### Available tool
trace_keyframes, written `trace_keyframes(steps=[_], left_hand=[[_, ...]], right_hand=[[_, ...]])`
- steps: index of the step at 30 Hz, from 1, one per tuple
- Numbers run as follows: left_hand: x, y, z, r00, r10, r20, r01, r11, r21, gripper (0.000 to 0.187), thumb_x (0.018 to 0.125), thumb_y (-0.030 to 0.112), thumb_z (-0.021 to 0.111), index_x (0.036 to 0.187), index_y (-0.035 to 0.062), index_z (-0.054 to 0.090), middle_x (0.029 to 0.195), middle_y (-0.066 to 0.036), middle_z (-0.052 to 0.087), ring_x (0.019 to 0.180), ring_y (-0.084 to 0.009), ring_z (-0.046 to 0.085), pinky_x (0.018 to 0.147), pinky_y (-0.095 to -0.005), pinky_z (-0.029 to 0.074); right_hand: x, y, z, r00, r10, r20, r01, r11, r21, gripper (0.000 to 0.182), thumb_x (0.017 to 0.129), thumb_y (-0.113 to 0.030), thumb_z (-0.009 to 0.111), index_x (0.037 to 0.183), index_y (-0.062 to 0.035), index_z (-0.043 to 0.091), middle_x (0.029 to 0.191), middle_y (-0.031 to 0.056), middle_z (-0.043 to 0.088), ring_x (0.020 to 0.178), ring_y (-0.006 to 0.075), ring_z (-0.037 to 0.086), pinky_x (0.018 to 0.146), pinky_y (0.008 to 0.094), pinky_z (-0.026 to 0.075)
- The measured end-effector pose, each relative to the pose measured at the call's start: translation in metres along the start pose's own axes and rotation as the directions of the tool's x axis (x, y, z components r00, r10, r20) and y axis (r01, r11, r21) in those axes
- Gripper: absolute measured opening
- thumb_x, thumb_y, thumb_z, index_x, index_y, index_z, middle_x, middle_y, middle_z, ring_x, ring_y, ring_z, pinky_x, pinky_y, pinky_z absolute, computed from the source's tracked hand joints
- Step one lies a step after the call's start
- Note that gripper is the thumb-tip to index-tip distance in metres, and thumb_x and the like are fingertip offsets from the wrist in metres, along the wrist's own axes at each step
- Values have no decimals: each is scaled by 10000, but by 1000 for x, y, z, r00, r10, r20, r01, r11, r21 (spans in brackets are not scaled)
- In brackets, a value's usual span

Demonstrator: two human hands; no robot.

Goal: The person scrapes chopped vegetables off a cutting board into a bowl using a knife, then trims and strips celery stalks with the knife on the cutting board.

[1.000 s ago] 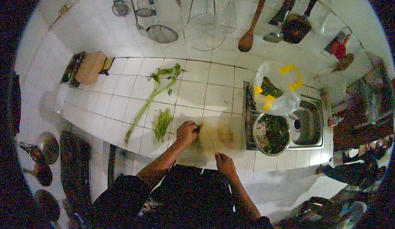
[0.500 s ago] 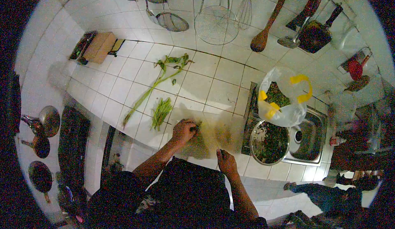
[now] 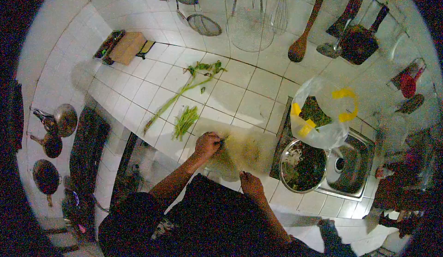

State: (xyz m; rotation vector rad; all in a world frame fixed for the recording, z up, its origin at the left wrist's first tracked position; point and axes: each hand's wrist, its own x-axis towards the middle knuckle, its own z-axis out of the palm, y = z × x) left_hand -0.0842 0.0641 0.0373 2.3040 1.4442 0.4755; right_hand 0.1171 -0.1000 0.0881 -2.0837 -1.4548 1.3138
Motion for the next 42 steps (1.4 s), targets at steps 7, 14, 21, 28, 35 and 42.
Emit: trace_keyframes(steps=[7, 14, 21, 28, 35, 42], left_hand=[[-4, -7, 12, 997, 17, -70, -19, 999, -30, 133, 696, 177, 694, 809, 116, 729, 871, -83, 668, 870, -293, 623, 752, -417, 518], [-9, -12, -7, 997, -65, 33, 67, 996, -63, 123, 717, 182, 692, 803, 101, 725, 822, -123, 657, 835, -303, 628, 715, -415, 512], [19, -9, -5, 982, -40, -187, 28, 997, -65, 133, 742, 188, 685, 839, 103, 717, 809, -106, 651, 814, -280, 630, 712, -391, 506], [11, 26, -1, 994, 5, -109, 0, 999, 41, 230, 731, 173, 690, 937, 71, 694, 967, -117, 613, 935, -319, 571, 789, -410, 513], [2, 16, 11, 977, 135, -167, -125, 990, 67, 204, 726, 142, 678, 921, 87, 703, 961, -90, 613, 933, -299, 568, 788, -401, 513], [14, 6, 13, 988, 133, -79, -128, 990, 58, 125, 731, 124, 666, 841, 80, 708, 879, -80, 629, 893, -276, 589, 768, -392, 510]], right_hand=[[22, 5, 15, 998, -55, 29, 58, 991, -117, 578, 974, -455, 313, 986, 47, 599, 978, 288, 613, 974, 456, 563, 879, 503, 423], [18, -22, 5, 995, -62, 74, 74, 983, -167, 579, 975, -462, 302, 1061, 34, 587, 985, 289, 612, 978, 456, 563, 883, 506, 425], [-9, -7, 11, 996, -68, -57, 66, 997, -30, 480, 988, -391, 313, 1009, -1, 592, 966, 265, 625, 906, 454, 585, 795, 526, 464], [-19, 6, 3, 985, -7, -173, 26, 994, 105, 524, 979, -447, 342, 985, 8, 603, 955, 284, 617, 941, 473, 566, 819, 516, 446], [-21, 12, 7, 978, 54, -202, -33, 994, 104, 543, 973, -465, 348, 969, 11, 609, 950, 285, 619, 923, 474, 573, 801, 511, 453], [-31, -2, 12, 992, 87, -94, -70, 983, 168, 554, 967, -481, 351, 964, 4, 618, 923, 275, 632, 904, 463, 588, 802, 511, 464]])
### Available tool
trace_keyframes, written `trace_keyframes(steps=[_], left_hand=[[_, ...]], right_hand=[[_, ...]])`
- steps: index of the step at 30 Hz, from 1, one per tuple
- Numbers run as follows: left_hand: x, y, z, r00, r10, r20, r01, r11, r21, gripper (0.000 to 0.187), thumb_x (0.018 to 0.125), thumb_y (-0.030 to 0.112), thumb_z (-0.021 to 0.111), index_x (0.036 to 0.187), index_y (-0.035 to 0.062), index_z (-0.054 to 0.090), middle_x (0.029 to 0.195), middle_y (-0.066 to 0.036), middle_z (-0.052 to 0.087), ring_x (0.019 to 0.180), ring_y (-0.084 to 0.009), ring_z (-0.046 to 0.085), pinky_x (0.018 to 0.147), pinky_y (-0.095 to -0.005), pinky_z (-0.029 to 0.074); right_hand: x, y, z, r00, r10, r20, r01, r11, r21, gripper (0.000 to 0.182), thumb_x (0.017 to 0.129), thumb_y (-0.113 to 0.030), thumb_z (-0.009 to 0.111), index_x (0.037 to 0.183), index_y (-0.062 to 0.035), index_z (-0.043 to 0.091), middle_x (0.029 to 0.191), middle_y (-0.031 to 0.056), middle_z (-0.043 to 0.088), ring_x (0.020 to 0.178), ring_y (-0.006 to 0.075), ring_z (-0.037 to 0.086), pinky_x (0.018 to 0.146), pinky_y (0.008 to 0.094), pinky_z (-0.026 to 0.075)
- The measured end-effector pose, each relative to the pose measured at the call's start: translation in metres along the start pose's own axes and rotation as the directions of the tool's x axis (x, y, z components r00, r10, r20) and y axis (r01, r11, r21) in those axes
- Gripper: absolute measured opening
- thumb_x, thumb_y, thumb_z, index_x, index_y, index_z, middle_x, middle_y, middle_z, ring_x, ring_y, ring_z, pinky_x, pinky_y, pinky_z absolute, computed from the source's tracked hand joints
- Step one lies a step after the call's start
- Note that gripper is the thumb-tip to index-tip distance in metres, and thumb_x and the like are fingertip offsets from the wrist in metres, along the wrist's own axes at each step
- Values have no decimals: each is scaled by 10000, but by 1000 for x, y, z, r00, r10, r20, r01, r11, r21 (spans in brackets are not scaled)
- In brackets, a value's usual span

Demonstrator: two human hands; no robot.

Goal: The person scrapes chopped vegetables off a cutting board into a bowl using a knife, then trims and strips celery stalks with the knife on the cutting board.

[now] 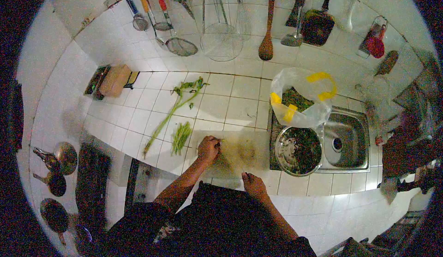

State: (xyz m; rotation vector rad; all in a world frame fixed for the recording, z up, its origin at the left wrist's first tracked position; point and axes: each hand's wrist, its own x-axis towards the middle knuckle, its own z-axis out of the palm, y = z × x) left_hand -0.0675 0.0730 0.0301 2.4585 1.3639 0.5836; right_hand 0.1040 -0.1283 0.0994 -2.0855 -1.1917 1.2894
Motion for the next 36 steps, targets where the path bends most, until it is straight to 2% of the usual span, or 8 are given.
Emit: trace_keyframes(steps=[2, 5, 12, 19, 25, 29, 33, 36], left_hand=[[-1, 3, -3, 999, 28, 31, -27, 999, -25, 117, 734, 125, 665, 835, 84, 709, 881, -87, 631, 892, -279, 591, 757, -399, 510], [-6, 12, -5, 982, 104, 158, -95, 994, -62, 108, 735, 138, 670, 824, 94, 713, 848, -100, 630, 866, -287, 595, 743, -406, 507], [-8, -2, 13, 995, 37, 98, -20, 985, -170, 136, 693, 136, 694, 818, 90, 724, 824, -102, 660, 835, -306, 613, 763, -414, 502], [-1, -2, 4, 993, 5, 119, 31, 955, -296, 126, 680, 109, 699, 799, 82, 727, 846, -130, 671, 843, -313, 614, 786, -414, 500], [-2, 4, 4, 993, 40, 115, -22, 988, -156, 121, 691, 129, 702, 801, 81, 720, 858, -126, 672, 842, -319, 611, 788, -418, 499], [-2, -2, 2, 990, 92, 110, -68, 977, -200, 168, 708, 130, 696, 869, 88, 717, 855, -134, 670, 843, -319, 611, 782, -420, 497], [-8, -4, -7, 994, 97, 49, -88, 985, -147, 169, 721, 135, 692, 881, 87, 714, 836, -124, 669, 815, -318, 617, 759, -420, 498], [-8, -13, -4, 999, 47, 3, -45, 971, -234, 147, 722, 130, 690, 861, 92, 716, 815, -116, 664, 806, -315, 617, 741, -417, 497]], right_hand=[[4, 12, 11, 995, -83, -60, 79, 995, -65, 558, 966, -485, 350, 968, 3, 623, 921, 268, 637, 915, 458, 589, 812, 505, 465], [-2, 13, 14, 996, -42, -75, 41, 999, -11, 566, 967, -480, 364, 927, 28, 609, 850, 267, 629, 862, 456, 592, 761, 496, 456], [-6, 17, 23, 989, -36, -147, 27, 998, -63, 573, 969, -475, 351, 895, 29, 612, 862, 279, 627, 874, 463, 587, 787, 512, 452], [0, 16, 33, 998, 5, -64, -13, 993, -119, 570, 972, -452, 332, 988, 41, 617, 971, 299, 613, 969, 471, 564, 856, 510, 441], [11, -3, 36, 992, -99, -84, 83, 981, -176, 577, 972, -454, 318, 985, 41, 614, 1001, 320, 600, 987, 478, 557, 890, 530, 418], [2, -9, 32, 992, -99, -73, 76, 961, -267, 586, 969, -464, 320, 987, 39, 619, 986, 325, 601, 979, 482, 559, 882, 537, 423], [-9, 4, 40, 992, -56, -111, 31, 976, -218, 598, 970, -472, 314, 986, 40, 622, 973, 320, 606, 969, 484, 561, 873, 533, 429], [-4, 22, 53, 986, -13, -166, -7, 993, -121, 603, 971, -477, 312, 1011, 43, 616, 971, 315, 609, 967, 485, 562, 872, 528, 432]])
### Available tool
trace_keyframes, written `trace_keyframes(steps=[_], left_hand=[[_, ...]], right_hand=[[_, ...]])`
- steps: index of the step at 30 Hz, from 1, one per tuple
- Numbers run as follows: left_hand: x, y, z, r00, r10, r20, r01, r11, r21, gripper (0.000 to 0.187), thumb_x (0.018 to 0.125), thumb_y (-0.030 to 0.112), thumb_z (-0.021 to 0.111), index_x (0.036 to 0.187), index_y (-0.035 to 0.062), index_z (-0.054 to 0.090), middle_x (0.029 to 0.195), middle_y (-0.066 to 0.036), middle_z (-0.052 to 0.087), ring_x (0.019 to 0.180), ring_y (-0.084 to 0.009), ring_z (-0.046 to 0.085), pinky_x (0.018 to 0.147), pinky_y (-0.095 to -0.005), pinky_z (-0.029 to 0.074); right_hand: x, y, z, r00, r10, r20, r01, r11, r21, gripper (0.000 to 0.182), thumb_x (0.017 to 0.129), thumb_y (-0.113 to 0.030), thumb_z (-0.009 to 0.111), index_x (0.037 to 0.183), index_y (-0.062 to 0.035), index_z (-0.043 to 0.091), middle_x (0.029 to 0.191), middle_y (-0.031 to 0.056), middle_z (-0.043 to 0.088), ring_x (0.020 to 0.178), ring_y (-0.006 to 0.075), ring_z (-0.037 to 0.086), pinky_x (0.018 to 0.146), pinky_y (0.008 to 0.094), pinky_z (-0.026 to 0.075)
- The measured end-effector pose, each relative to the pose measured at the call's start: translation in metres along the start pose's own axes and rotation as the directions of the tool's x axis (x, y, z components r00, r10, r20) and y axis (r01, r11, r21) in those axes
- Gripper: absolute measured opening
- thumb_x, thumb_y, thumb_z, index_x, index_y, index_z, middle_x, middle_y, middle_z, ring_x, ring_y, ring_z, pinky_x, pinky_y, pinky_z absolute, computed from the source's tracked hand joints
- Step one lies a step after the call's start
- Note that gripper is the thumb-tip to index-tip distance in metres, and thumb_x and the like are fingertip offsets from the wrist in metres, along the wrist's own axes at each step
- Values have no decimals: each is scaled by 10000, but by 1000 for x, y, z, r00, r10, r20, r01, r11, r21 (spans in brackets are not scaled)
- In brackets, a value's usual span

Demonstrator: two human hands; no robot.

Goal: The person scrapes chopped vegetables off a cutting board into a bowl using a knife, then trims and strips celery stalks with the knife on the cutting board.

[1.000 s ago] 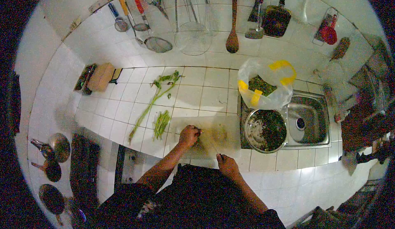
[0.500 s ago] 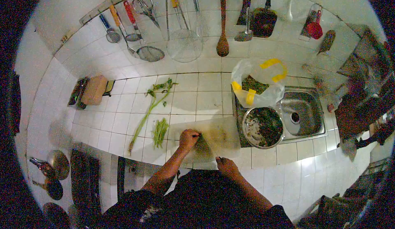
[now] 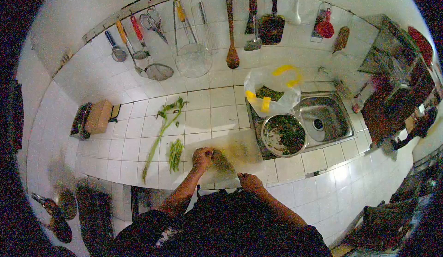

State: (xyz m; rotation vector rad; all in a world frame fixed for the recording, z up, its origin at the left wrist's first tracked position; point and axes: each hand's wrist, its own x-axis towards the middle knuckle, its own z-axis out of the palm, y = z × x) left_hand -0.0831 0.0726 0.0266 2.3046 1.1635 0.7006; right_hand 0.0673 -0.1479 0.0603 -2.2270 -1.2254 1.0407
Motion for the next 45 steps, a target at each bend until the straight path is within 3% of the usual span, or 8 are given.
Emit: trace_keyframes(steps=[3, 9, 20, 27, 29, 35, 38, 45], left_hand=[[6, 0, 0, 1000, 15, -22, -17, 998, -61, 113, 741, 143, 687, 840, 100, 720, 804, -116, 661, 807, -311, 617, 727, -413, 497], [10, 25, 9, 996, 38, 80, -44, 996, 71, 108, 774, 191, 674, 817, 103, 721, 824, -114, 645, 824, -307, 612, 712, -420, 499], [3, 21, 17, 990, 139, 40, -141, 988, 63, 164, 697, 136, 681, 846, 77, 716, 868, -101, 630, 876, -301, 589, 768, -411, 507], [16, 4, 22, 998, 40, 38, -42, 998, 39, 118, 688, 155, 693, 781, 92, 728, 859, -123, 648, 879, -317, 601, 778, -414, 504], [21, 0, 24, 985, -37, 166, 36, 999, 14, 142, 681, 179, 710, 795, 99, 738, 877, -133, 665, 863, -317, 624, 785, -407, 503], [23, 4, 17, 978, -68, 199, 71, 997, -8, 179, 667, 213, 731, 809, 105, 747, 856, -126, 680, 826, -310, 640, 770, -411, 504], [21, 5, 19, 977, -105, 188, 117, 992, -54, 178, 668, 215, 733, 808, 106, 747, 858, -129, 681, 835, -315, 638, 762, -414, 506], [19, 2, 26, 989, -72, 129, 75, 997, -19, 169, 670, 222, 732, 804, 120, 746, 882, -122, 680, 845, -329, 630, 759, -413, 509]], right_hand=[[-13, -8, -4, 999, -52, -9, 52, 999, 7, 601, 973, -477, 315, 1036, 43, 611, 973, 310, 614, 964, 482, 563, 871, 511, 439], [-32, -12, -9, 994, 11, -105, 4, 990, 138, 603, 978, -476, 318, 968, 55, 605, 914, 309, 615, 929, 484, 565, 823, 510, 441], [-34, -13, -6, 989, 111, -95, -101, 989, 107, 582, 975, -462, 333, 928, 49, 607, 892, 314, 608, 916, 490, 561, 805, 525, 436], [-21, -25, -3, 998, 20, -65, -16, 999, 49, 580, 968, -473, 335, 975, 35, 615, 951, 319, 604, 950, 484, 559, 832, 531, 431], [-17, -22, -1, 998, 47, -42, -47, 999, -1, 586, 970, -473, 321, 988, 32, 618, 970, 312, 606, 968, 476, 558, 851, 532, 430], [-16, -21, 1, 999, -31, -43, 30, 999, -25, 601, 973, -473, 301, 1010, 33, 623, 1000, 313, 606, 992, 472, 557, 885, 516, 432], [-17, -37, -11, 990, 140, 24, -141, 990, 16, 618, 970, -484, 303, 1001, 40, 629, 993, 324, 602, 997, 477, 554, 890, 510, 431], [24, -26, 10, 995, 91, 31, -91, 996, 10, 616, 968, -483, 319, 905, 44, 631, 948, 334, 600, 976, 489, 551, 857, 522, 433]])
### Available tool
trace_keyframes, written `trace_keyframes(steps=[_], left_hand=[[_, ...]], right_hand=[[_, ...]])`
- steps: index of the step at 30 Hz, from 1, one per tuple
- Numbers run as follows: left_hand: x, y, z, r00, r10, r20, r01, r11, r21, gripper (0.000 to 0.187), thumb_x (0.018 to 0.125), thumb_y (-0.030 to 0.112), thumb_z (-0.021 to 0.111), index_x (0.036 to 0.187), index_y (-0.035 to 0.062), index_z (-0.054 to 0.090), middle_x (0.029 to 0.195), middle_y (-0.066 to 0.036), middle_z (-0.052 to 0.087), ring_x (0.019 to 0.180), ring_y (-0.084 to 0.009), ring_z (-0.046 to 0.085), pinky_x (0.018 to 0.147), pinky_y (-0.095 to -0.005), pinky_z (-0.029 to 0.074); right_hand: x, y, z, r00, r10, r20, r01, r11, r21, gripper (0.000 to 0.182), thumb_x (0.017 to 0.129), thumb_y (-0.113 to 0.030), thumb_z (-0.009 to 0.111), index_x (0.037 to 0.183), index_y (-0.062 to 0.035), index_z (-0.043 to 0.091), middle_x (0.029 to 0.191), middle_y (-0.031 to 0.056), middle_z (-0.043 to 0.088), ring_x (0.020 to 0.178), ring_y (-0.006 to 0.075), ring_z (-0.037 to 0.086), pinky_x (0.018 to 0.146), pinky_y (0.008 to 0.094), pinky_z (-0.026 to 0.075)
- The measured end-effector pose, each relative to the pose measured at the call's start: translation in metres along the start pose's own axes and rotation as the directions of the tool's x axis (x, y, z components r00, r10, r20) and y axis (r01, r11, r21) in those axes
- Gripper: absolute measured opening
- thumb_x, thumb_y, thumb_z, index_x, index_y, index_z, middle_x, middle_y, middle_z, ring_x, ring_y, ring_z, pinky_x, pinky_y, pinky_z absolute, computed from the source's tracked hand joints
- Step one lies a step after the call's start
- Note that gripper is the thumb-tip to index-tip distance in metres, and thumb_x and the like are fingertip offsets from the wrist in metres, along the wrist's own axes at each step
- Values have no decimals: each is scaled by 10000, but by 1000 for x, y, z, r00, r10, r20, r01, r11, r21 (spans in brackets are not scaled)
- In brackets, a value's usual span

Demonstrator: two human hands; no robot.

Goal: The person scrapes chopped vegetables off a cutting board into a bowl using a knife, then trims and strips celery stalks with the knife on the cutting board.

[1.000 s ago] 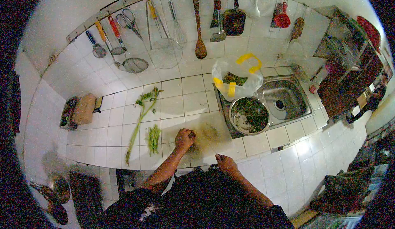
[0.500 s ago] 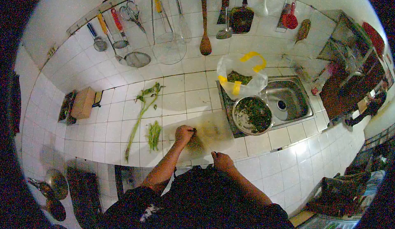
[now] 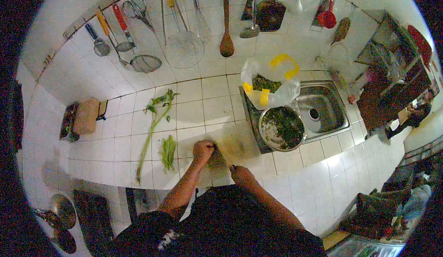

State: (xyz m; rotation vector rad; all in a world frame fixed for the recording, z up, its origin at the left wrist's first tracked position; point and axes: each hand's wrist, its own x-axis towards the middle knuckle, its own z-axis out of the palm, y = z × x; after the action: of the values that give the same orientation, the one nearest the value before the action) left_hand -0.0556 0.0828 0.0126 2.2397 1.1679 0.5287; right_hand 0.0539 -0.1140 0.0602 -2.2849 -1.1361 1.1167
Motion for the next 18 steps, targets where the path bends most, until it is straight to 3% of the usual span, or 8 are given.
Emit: trace_keyframes(steps=[2, 6, 8, 12, 18], left_hand=[[1, 3, -7, 997, -75, 25, 74, 997, 27, 185, 671, 218, 730, 828, 121, 741, 884, -113, 685, 825, -329, 628, 760, -411, 510], [1, 3, -10, 996, -61, 61, 62, 998, -6, 192, 686, 213, 732, 854, 121, 737, 889, -99, 681, 836, -311, 619, 765, -402, 509], [-2, 2, -10, 993, 120, 15, -121, 991, 60, 162, 704, 197, 731, 849, 125, 736, 890, -74, 671, 866, -287, 610, 765, -385, 509], [-7, 9, -17, 992, 107, 61, -111, 991, 73, 140, 716, 187, 733, 844, 132, 737, 889, -62, 661, 891, -271, 601, 759, -365, 509], [-4, -1, -9, 996, 82, -33, -82, 997, -12, 150, 675, 132, 723, 817, 82, 721, 873, -82, 665, 854, -285, 608, 760, -380, 504]], right_hand=[[-6, -27, -16, 1000, -12, -6, 12, 1000, 18, 597, 972, -463, 317, 898, 45, 621, 955, 321, 603, 966, 489, 553, 846, 528, 433], [-22, -7, -8, 998, 20, -60, -22, 999, -31, 548, 976, -436, 313, 981, 21, 616, 967, 295, 617, 947, 473, 569, 854, 528, 442], [-27, 0, -5, 995, 86, -41, -88, 994, -68, 545, 978, -434, 302, 1012, 16, 608, 965, 294, 619, 944, 468, 574, 852, 528, 446], [-36, -6, -9, 993, 71, -95, -69, 997, 26, 569, 979, -446, 313, 948, 35, 614, 926, 301, 618, 919, 480, 573, 820, 533, 447], [-37, -10, -7, 995, 53, -87, -45, 995, 88, 594, 976, -468, 331, 873, 50, 602, 868, 305, 616, 873, 498, 568, 772, 534, 446]])
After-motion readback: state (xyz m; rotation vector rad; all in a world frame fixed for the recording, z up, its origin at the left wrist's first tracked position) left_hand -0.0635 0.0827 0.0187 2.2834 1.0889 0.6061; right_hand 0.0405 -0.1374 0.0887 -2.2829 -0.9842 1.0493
